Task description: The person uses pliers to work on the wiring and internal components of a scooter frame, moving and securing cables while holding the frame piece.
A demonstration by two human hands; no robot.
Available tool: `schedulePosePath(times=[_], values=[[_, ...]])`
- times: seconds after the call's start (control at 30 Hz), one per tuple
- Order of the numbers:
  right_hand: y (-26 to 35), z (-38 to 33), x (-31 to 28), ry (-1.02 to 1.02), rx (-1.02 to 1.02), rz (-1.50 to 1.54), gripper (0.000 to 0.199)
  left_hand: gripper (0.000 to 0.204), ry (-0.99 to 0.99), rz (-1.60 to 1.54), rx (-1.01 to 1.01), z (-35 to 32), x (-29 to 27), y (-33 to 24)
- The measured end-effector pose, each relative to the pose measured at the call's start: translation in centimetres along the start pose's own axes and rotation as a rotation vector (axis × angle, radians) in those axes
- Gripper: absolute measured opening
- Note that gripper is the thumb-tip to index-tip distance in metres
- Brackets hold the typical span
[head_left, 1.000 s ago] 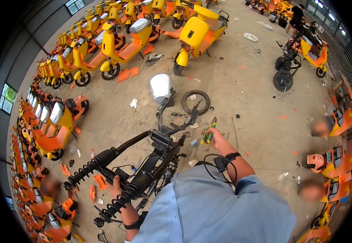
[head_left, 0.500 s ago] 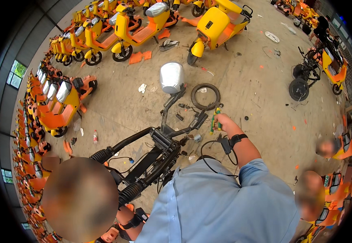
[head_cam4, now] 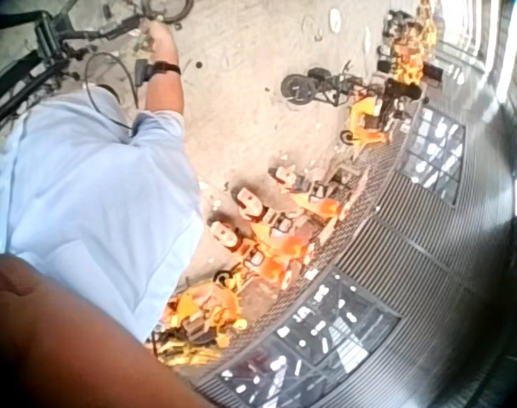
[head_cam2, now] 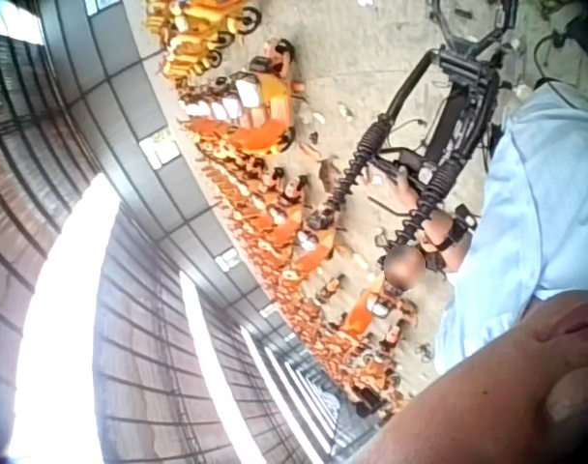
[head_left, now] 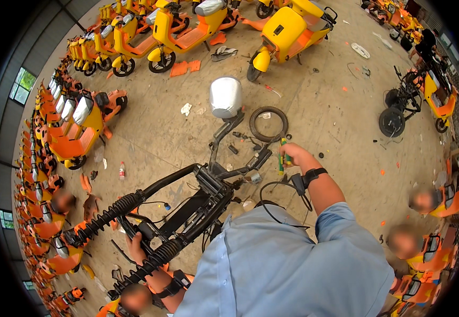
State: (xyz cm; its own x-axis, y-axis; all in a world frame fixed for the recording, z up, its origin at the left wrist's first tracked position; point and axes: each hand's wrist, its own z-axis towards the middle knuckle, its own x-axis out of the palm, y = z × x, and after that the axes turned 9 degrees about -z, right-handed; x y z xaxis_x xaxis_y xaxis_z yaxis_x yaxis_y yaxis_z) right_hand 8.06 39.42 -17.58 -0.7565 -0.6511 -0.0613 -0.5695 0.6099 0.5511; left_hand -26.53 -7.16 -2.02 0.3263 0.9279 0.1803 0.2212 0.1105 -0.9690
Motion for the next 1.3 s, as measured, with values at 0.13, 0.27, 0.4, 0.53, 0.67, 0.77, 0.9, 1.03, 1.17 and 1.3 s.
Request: schedulePosePath(times=[0.13, 0.27, 0.4, 0.53, 0.67, 0.77, 0.9, 1.03, 1.17, 1.3], values=[[0.4, 0.0, -0.2, 0.017, 0.017, -0.013, 0.024, 0.049, -0.04, 0.059, -0.036, 0.9, -1.6, 0.8], [-0.2, 1.7, -1.0, 0.097, 0.029, -0.006, 0.023, 0.052, -0.039, 0.071, -0.04, 1.4, -2.1, 1.6], [0.2, 1.7, -1.5, 0.054, 0.038, -0.019, 0.029, 0.055, -0.033, 0.081, -0.039, 2.1, -2.5, 1.9], [1.5, -1.6, 0.4, -0.024, 0.063, 0.141, 0.031, 0.06, -0.053, 0.09, -0.043, 2.7, -3.7, 2.9], [-2.0, 1.4, 0.2, -0.023, 0.042, 0.32, 0.035, 0.06, -0.052, 0.063, -0.046, 2.7, -3.0, 3.0], [-1.9, 1.2, 1.4, -0.013, 0.018, 0.363, 0.037, 0.061, -0.064, 0.063, -0.046, 2.6, -3.2, 2.9], [-1.4, 0.5, 2.0, -0.053, -0.006, 0.32, 0.037, 0.061, -0.069, 0.063, -0.042, 2.5, -3.1, 2.7], [-1.5, 0.6, 2.0, -0.083, -0.023, 0.286, 0.023, 0.062, -0.065, 0.063, -0.037, 2.6, -3.2, 2.7], [-1.3, 0.5, 2.3, -0.106, -0.028, 0.283, 0.017, 0.062, -0.069, 0.054, -0.039, 2.7, -3.4, 3.1], [-1.7, 1.2, 2.4, -0.098, -0.038, 0.321, 0.019, 0.063, -0.073, 0.042, -0.044, 2.6, -3.8, 3.3]])
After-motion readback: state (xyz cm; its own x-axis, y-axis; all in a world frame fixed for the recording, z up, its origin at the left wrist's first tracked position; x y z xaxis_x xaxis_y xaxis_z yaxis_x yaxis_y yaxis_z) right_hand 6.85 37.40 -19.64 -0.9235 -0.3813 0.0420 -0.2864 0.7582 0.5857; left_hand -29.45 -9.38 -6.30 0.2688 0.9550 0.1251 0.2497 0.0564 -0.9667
